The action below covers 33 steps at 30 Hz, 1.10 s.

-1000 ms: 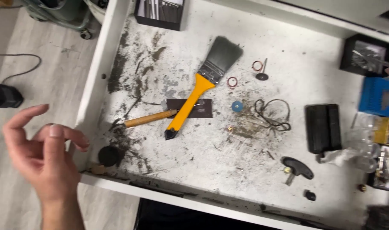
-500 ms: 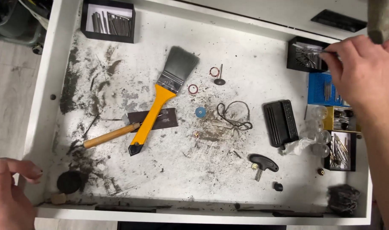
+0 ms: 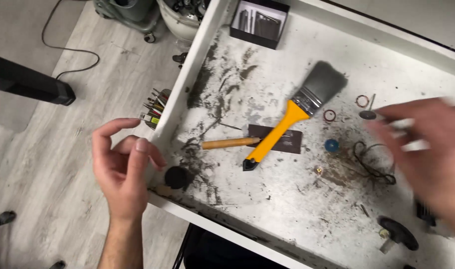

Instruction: The person cleans a cluttered white drawer by picking up small hardware items like screws and washers and placing them into a container. They then use a paintbrush to sweep dust and debris from the drawer's surface and corners.

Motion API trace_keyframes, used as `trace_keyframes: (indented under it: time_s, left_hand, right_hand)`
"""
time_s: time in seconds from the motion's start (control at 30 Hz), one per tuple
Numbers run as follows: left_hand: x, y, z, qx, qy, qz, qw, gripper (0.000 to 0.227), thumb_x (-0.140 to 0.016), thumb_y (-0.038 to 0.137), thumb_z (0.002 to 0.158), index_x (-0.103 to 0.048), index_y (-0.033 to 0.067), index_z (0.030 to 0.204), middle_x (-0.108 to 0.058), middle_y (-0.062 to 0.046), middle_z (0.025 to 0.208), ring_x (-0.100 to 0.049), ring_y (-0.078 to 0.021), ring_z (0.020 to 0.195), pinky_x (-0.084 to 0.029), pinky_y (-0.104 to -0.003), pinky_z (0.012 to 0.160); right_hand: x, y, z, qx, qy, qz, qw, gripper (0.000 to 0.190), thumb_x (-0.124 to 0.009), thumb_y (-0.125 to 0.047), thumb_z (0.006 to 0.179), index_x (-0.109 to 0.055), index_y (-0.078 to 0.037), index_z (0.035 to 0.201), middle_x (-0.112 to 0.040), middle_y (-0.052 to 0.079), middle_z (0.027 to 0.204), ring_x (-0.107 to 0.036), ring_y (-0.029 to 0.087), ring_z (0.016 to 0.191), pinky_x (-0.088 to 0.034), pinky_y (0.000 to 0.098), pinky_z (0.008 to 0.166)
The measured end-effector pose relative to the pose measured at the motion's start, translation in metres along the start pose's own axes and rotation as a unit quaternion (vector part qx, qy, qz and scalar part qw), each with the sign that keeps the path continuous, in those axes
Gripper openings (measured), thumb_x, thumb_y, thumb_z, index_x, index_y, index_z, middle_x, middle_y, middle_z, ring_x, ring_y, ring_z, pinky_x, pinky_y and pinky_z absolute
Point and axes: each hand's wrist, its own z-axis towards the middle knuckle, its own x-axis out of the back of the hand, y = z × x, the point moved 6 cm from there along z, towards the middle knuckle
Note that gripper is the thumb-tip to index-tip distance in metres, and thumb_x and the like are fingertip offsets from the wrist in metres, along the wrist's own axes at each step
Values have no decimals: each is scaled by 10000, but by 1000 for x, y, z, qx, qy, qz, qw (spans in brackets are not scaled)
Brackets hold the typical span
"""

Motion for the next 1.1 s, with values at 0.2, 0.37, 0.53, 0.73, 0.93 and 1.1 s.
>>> trace_keyframes:
  time_s: [0.2, 0.37, 0.53, 0.73, 0.93, 1.1]
  left_hand:
    - [-3, 7, -2, 39, -5, -10, 999, 286, -554, 203, 1005, -450, 37, 1213, -583, -59, 608, -595, -120, 541, -476, -212, 564]
    - [-1, 4, -3, 48, -13, -32, 998, 266, -555, 172, 993, -450, 36, 1197, -592, -66, 630, -588, -121, 541, -489, -216, 545]
    - [1, 3, -3, 59, -6, -43, 997, 271, -555, 174, 978, -446, 26, 1179, -571, -67, 611, -589, -126, 538, -482, -207, 544]
    - [1, 2, -3, 64, -11, -47, 997, 271, -559, 172, 976, -455, 30, 1182, -572, -58, 613, -610, -131, 548, -495, -211, 550]
    - [3, 4, -6, 42, -11, -60, 997, 271, -521, 137, 992, -427, 6, 1210, -536, -66, 603, -585, -132, 540, -486, -209, 578]
    - [-1, 10, -19, 156, 48, 96, 982, 328, -405, 175, 1099, -379, 10, 1382, -550, -70, 766, -284, -88, 452, -190, -227, 491]
  right_hand:
    - [-87, -101, 37, 194, -4, -82, 978, 309, -685, -429, 961, -734, -149, 1079, -739, 26, 898, -658, 134, 729, -439, 303, 655]
    - [-109, -110, 44, 183, -48, -130, 973, 236, -688, -378, 968, -718, -164, 1062, -731, 20, 926, -661, 152, 716, -453, 320, 629]
    - [-112, -107, 44, 183, -64, -118, 974, 259, -699, -375, 951, -727, -152, 1080, -733, 9, 926, -651, 137, 700, -496, 325, 640]
    - [-103, -113, 44, 215, -8, -174, 961, 140, -748, -312, 969, -731, -188, 1031, -755, -16, 913, -672, 103, 755, -395, 284, 627]
    - [-33, -59, 11, 132, -11, -137, 982, 151, -798, -244, 958, -746, -122, 1028, -766, 20, 978, -720, 200, 890, -434, 401, 830]
    - [55, 137, -191, -312, 43, -50, 948, 124, -617, -25, 1199, -644, 47, 1296, -592, 171, 1191, -530, 240, 1074, -371, 319, 813]
